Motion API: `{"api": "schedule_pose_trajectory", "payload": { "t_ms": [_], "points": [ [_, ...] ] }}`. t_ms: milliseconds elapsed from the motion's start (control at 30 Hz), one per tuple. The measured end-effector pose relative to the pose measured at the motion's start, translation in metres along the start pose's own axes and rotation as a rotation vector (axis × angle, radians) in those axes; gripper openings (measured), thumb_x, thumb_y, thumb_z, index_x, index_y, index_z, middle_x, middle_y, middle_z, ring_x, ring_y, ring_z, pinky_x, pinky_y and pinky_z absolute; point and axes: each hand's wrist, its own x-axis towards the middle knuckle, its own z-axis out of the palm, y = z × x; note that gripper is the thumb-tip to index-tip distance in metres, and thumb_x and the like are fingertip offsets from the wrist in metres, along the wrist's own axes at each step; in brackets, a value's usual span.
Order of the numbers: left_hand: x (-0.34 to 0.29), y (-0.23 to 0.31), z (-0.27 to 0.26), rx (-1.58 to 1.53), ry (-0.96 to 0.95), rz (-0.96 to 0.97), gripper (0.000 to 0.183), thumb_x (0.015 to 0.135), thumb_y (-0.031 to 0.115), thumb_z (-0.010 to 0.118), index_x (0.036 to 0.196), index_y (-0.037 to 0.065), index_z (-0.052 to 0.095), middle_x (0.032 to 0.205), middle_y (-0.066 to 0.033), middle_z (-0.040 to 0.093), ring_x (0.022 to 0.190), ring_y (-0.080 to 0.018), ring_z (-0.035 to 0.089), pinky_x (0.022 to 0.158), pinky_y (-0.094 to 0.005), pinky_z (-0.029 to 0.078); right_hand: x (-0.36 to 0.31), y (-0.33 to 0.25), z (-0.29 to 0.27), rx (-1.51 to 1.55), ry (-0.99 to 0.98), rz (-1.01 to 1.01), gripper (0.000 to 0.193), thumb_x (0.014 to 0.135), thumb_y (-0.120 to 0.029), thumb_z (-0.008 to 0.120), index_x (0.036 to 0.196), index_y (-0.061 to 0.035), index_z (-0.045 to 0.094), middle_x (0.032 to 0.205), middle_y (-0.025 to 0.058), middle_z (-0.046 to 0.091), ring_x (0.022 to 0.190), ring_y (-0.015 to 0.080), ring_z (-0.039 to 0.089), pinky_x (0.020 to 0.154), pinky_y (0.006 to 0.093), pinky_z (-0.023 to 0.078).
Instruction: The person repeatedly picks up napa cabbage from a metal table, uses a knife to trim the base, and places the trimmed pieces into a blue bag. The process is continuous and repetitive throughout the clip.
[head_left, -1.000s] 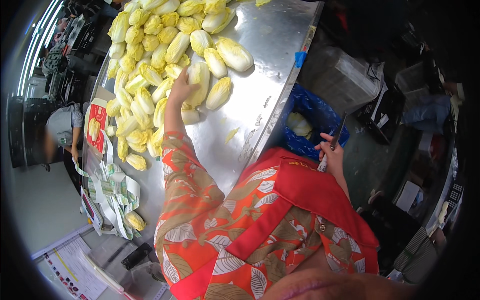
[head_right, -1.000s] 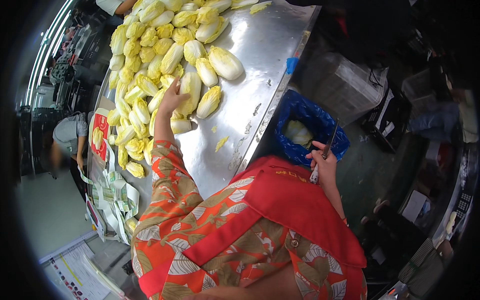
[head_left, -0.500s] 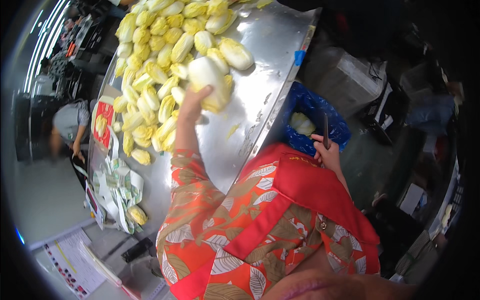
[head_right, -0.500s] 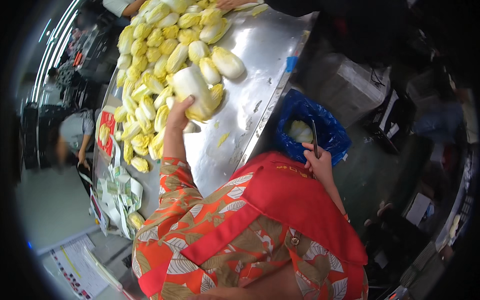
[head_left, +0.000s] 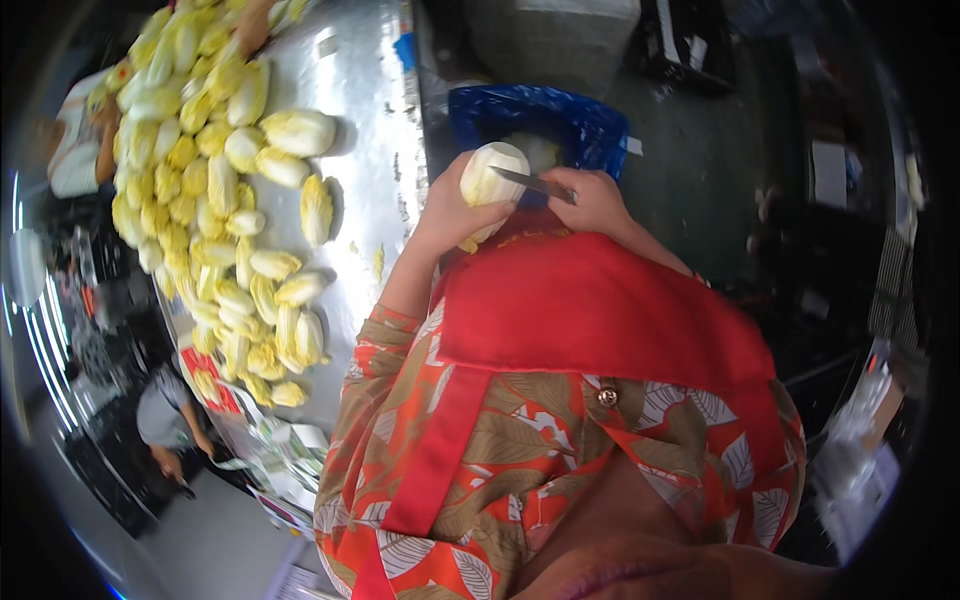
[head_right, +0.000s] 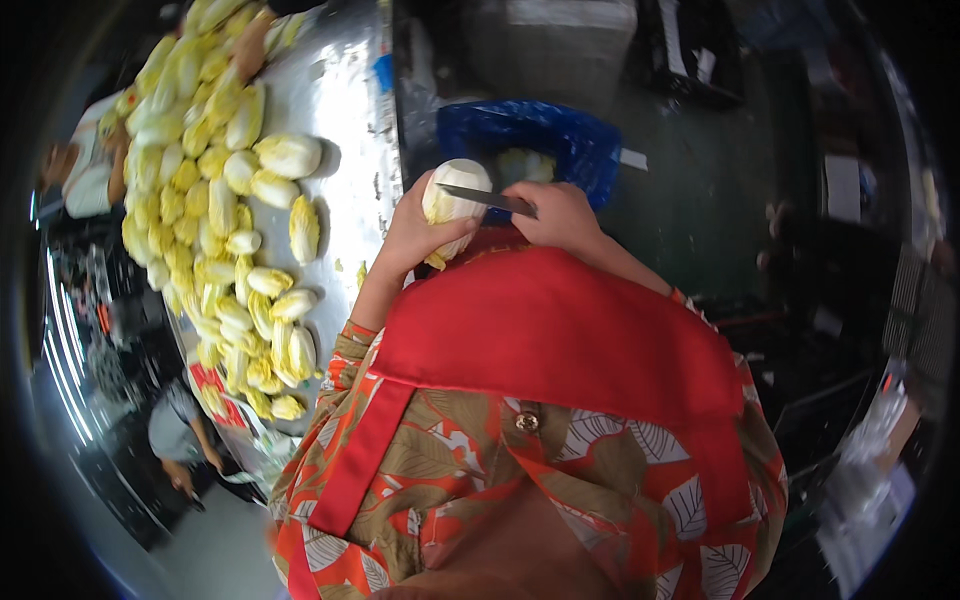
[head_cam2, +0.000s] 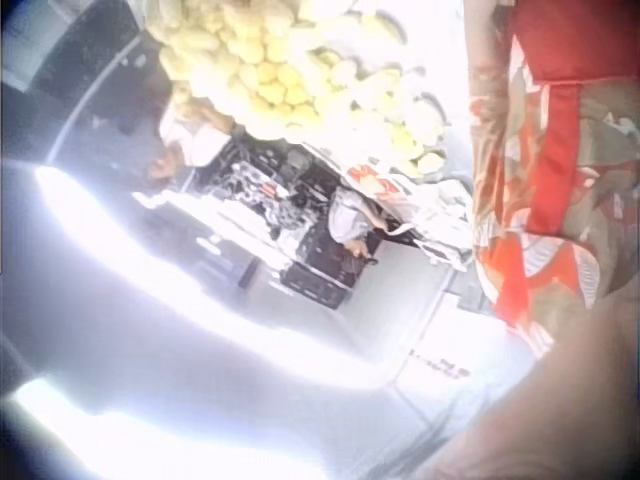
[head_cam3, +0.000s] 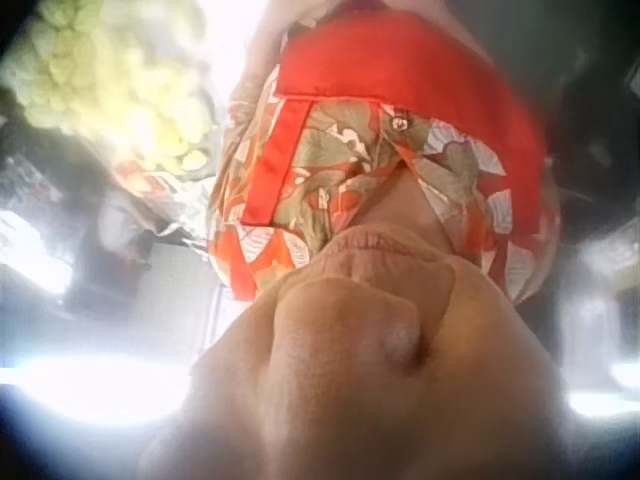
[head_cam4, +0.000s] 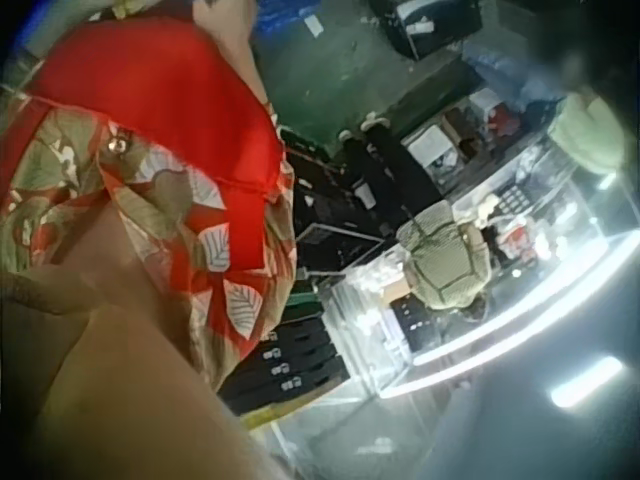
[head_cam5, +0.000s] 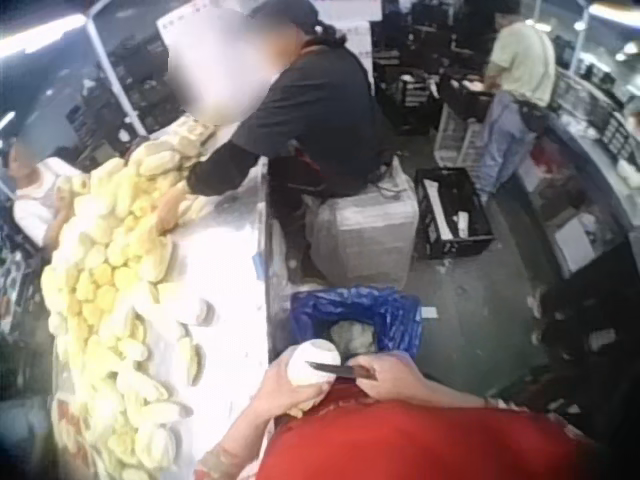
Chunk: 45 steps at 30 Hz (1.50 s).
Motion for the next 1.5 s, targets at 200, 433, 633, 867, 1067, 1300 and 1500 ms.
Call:
{"api": "schedule_pose_trajectory", "payload": {
  "t_ms": [200, 433, 633, 867, 1067, 1300, 1500],
  "points": [
    [0.008, -0.009, 0.014, 0.053, -0.164, -0.038, 0.066, 0.064, 0.02, 0.079, 0.121, 0.001, 0.052, 0.109, -0.0138, 0.063, 0.098, -0.0228, 0.062, 0.088, -0.0323, 0.047, -0.002, 0.012, 0.005, -0.109, 0.037, 0.013, 0.018, 0.076, -0.023, 0.059, 0.086, -0.0089, 0.063, 0.08, 0.0155, 0.065, 0.075, 0.0369, 0.062, 0.063, 0.0444, 0.049],
    [0.011, -0.015, 0.014, -0.08, -0.253, -0.053, 0.065, 0.064, 0.02, 0.082, 0.119, 0.0, 0.054, 0.106, -0.0122, 0.064, 0.097, -0.019, 0.061, 0.087, -0.03, 0.047, -0.007, -0.005, -0.002, -0.105, -0.089, 0.163, 0.018, 0.08, -0.021, 0.057, 0.085, -0.0076, 0.066, 0.079, 0.0151, 0.066, 0.077, 0.0346, 0.063, 0.072, 0.0438, 0.049],
    [0.008, -0.017, 0.017, -0.06, -0.266, -0.054, 0.063, 0.065, 0.023, 0.082, 0.118, -0.001, 0.055, 0.105, -0.0129, 0.065, 0.096, -0.0193, 0.062, 0.086, -0.0303, 0.048, -0.01, 0.002, 0.002, -0.136, -0.132, 0.18, 0.019, 0.08, -0.022, 0.057, 0.085, -0.0064, 0.066, 0.082, 0.0156, 0.066, 0.079, 0.0339, 0.063, 0.072, 0.0433, 0.049],
    [0.007, -0.022, 0.016, -0.056, -0.327, -0.064, 0.065, 0.065, 0.025, 0.081, 0.118, -0.002, 0.056, 0.106, -0.0139, 0.065, 0.096, -0.021, 0.063, 0.086, -0.0308, 0.048, -0.013, 0.009, 0.008, -0.14, -0.155, 0.188, 0.019, 0.08, -0.022, 0.057, 0.087, -0.0064, 0.067, 0.082, 0.0145, 0.067, 0.078, 0.0326, 0.064, 0.071, 0.0422, 0.049],
    [0.003, -0.02, 0.019, 0.046, -0.27, -0.006, 0.064, 0.065, 0.025, 0.081, 0.117, -0.002, 0.056, 0.106, -0.0163, 0.065, 0.097, -0.0235, 0.064, 0.086, -0.0322, 0.049, -0.016, 0.008, 0.01, -0.169, -0.122, 0.223, 0.02, 0.081, -0.023, 0.057, 0.088, -0.0064, 0.067, 0.083, 0.0145, 0.068, 0.078, 0.0324, 0.064, 0.071, 0.0416, 0.05],
    [-0.001, -0.013, 0.022, 0.156, -0.209, 0.023, 0.064, 0.064, 0.024, 0.081, 0.117, -0.002, 0.055, 0.106, -0.0173, 0.066, 0.098, -0.0261, 0.065, 0.085, -0.0333, 0.05, -0.019, 0.011, 0.014, -0.155, -0.094, 0.277, 0.021, 0.081, -0.023, 0.057, 0.089, -0.0067, 0.068, 0.085, 0.015, 0.068, 0.08, 0.0327, 0.065, 0.074, 0.0419, 0.05],
    [-0.006, -0.004, 0.028, 0.186, -0.147, 0.046, 0.062, 0.064, 0.022, 0.08, 0.117, -0.001, 0.056, 0.104, -0.0179, 0.066, 0.097, -0.0277, 0.065, 0.084, -0.0333, 0.05, -0.022, 0.017, 0.018, -0.128, -0.032, 0.256, 0.022, 0.08, -0.021, 0.058, 0.091, -0.0059, 0.068, 0.087, 0.0154, 0.068, 0.082, 0.0329, 0.065, 0.075, 0.0424, 0.05]
  ]
}}
